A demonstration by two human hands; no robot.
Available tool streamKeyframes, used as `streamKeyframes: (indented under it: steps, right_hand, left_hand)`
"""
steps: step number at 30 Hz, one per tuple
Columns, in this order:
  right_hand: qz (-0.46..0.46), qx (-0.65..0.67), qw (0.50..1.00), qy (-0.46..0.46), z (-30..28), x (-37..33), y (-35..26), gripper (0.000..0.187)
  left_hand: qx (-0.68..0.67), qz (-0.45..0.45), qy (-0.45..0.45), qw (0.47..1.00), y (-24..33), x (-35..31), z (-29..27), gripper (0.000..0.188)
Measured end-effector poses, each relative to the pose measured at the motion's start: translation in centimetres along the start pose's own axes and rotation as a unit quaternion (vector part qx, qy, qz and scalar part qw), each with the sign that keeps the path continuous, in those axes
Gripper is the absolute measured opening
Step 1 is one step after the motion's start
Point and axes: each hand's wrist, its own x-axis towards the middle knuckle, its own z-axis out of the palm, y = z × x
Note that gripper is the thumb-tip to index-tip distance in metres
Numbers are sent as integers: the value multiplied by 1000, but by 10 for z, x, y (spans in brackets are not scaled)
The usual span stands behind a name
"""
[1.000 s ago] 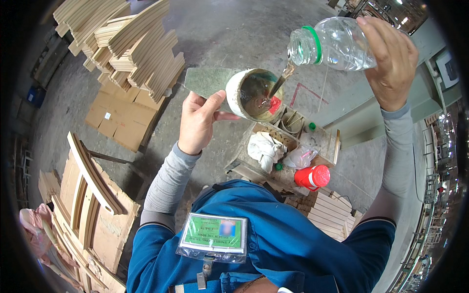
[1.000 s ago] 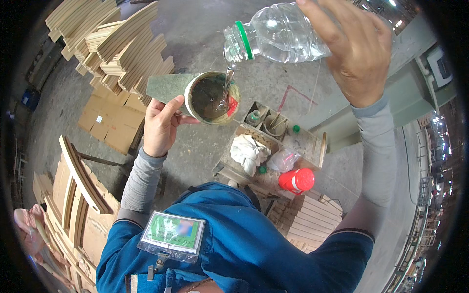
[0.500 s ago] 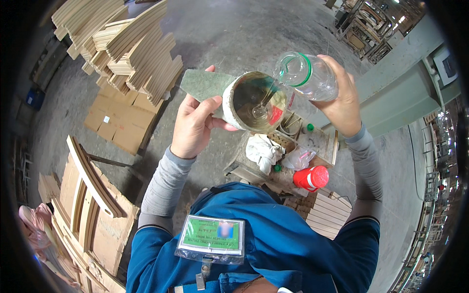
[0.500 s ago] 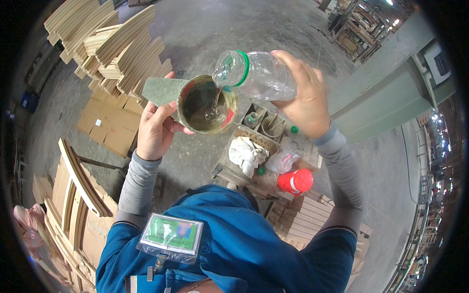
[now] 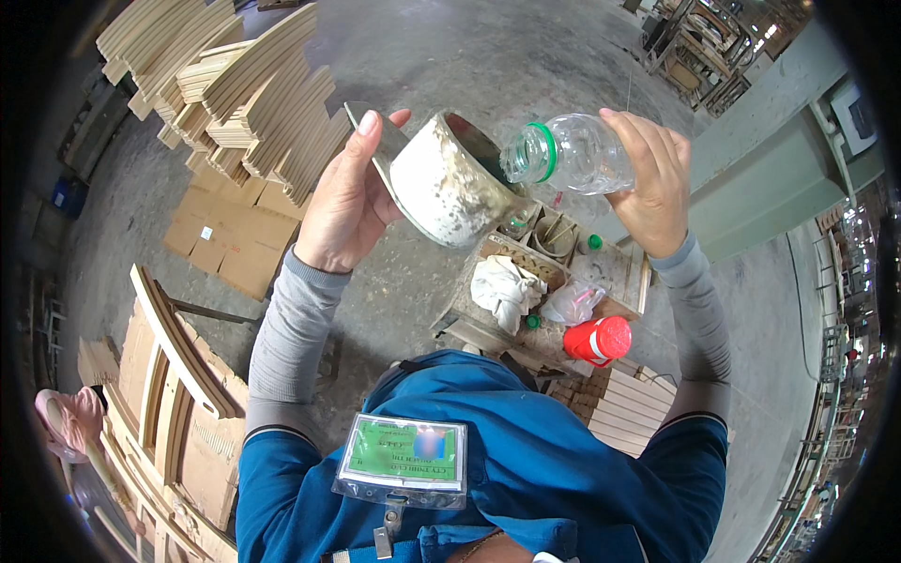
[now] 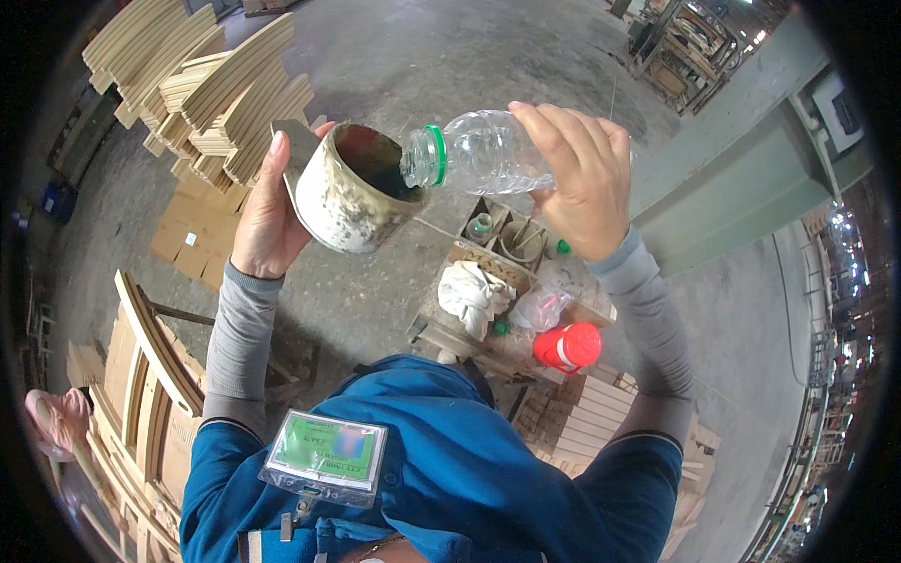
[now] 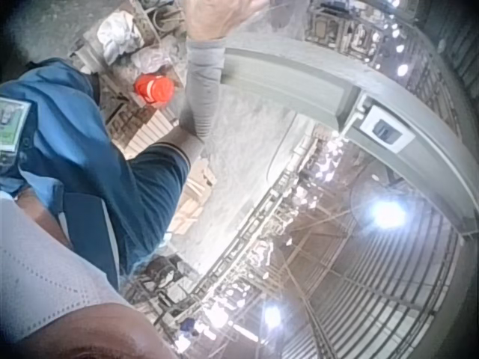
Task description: The person applies a liquid finish to wooden slats using a brush. They dip the brush into a container, coat the slats, and periodically refill the container with clear and yellow liquids from nearby bottles.
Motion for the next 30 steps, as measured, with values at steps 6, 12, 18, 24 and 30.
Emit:
streamKeyframes:
  steps: [6, 12, 18, 24, 30]
  right_hand:
    - [-3, 105, 993, -57, -1, -4, 11, 63]
    - [0, 231, 952, -200, 3, -5, 33, 68]
    - [1, 249, 941, -227, 40, -22, 65, 70]
    - [182, 233, 946, -134, 150, -109, 115, 67]
    - [428, 400, 806, -88, 257, -190, 119, 69]
  left_hand:
    - [22, -8, 21, 1000, 2, 5, 4, 65]
    - [70, 24, 37, 997, 0, 6, 11, 66]
    - [67, 55, 106, 991, -17, 8, 5, 61]
    - [14, 107, 193, 975, -23, -14, -11, 50]
    - [-33, 114, 229, 966, -30, -66, -53, 36]
